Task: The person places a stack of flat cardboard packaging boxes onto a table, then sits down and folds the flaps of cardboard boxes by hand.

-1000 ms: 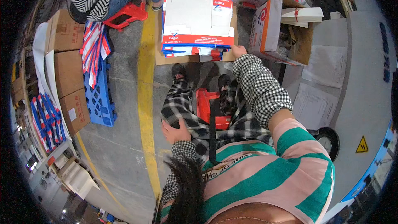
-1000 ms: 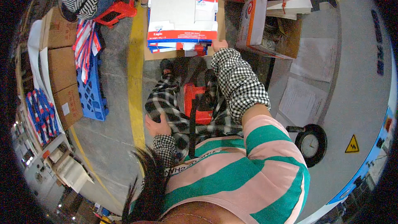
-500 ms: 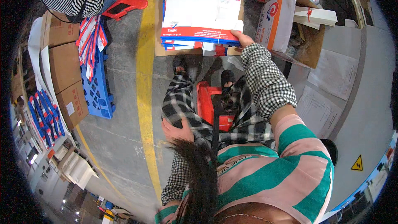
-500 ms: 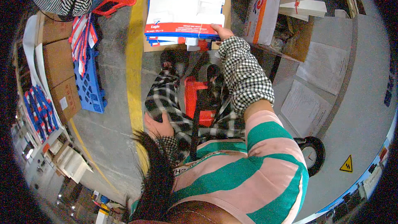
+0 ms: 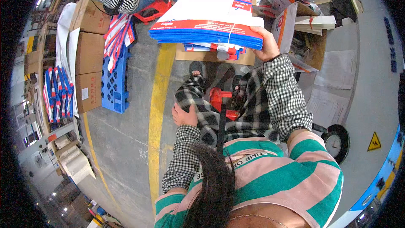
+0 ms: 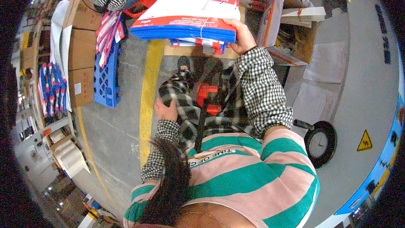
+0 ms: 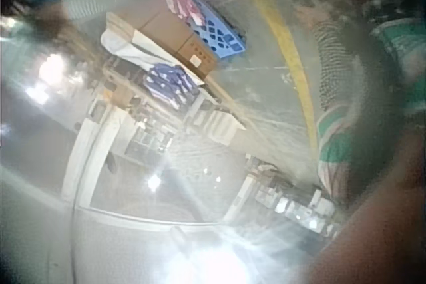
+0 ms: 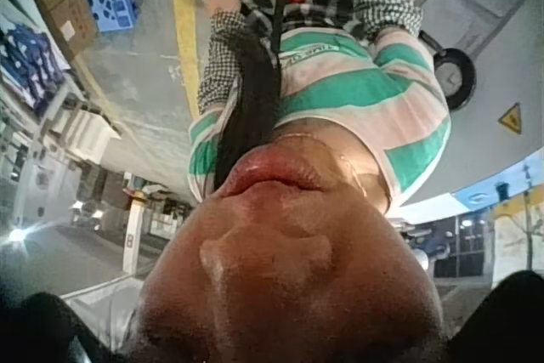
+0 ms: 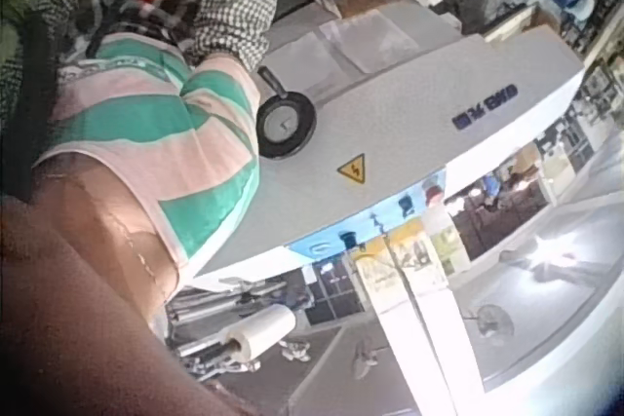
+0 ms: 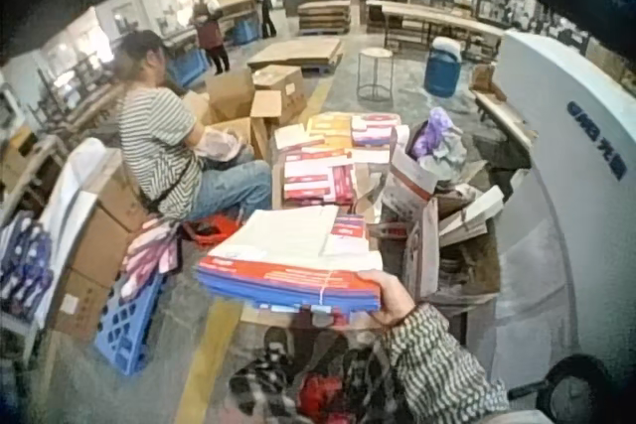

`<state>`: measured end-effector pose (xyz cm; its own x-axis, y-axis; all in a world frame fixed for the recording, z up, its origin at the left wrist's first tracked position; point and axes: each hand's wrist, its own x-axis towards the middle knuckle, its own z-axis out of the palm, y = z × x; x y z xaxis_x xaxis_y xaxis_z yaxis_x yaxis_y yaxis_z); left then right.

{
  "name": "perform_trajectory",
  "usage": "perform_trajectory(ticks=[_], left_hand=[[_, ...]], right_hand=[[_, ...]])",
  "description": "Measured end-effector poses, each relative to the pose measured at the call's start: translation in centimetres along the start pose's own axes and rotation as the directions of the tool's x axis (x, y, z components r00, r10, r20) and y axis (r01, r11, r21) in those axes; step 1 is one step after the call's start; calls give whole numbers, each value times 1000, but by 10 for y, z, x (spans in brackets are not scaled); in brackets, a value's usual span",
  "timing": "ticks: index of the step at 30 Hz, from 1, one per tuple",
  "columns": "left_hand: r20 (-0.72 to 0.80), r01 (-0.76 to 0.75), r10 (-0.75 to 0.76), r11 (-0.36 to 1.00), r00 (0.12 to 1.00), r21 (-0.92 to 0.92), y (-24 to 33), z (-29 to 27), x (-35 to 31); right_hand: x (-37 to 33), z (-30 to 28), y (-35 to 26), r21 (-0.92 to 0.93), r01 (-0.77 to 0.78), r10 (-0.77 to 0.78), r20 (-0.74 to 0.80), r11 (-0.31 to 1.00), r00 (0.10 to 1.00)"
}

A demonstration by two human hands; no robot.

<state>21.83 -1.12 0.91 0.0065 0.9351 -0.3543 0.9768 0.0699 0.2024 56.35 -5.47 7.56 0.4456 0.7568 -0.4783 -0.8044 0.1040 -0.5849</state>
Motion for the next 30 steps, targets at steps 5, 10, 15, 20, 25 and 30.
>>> perform_trajectory(ticks=[5,10,15,20,25,30], left_hand=[[-571,-670,542,742,617,-19,68,-73,-13],[-524,-848,816,443,246,291,136,-158,-55],[-538,-973,841,74,-57,218,137,-165,-42],[-314,-734,733,356,603,-578,126,-185,-80],[-42,-19,741,-40,670,-999,98,-158,-82],[141,249,788,-17,599,-968,77,-137,-92]], right_hand=[[-59,13,-14,81,108,-117,116,991,986],[-113,26,-30,52,206,-212,229,977,950],[-171,62,-40,-169,300,-238,312,939,920],[-206,98,-56,-336,587,-401,481,737,779],[-169,89,-44,-673,735,-546,584,88,600],[-158,79,-6,-814,580,-131,578,-26,805]])
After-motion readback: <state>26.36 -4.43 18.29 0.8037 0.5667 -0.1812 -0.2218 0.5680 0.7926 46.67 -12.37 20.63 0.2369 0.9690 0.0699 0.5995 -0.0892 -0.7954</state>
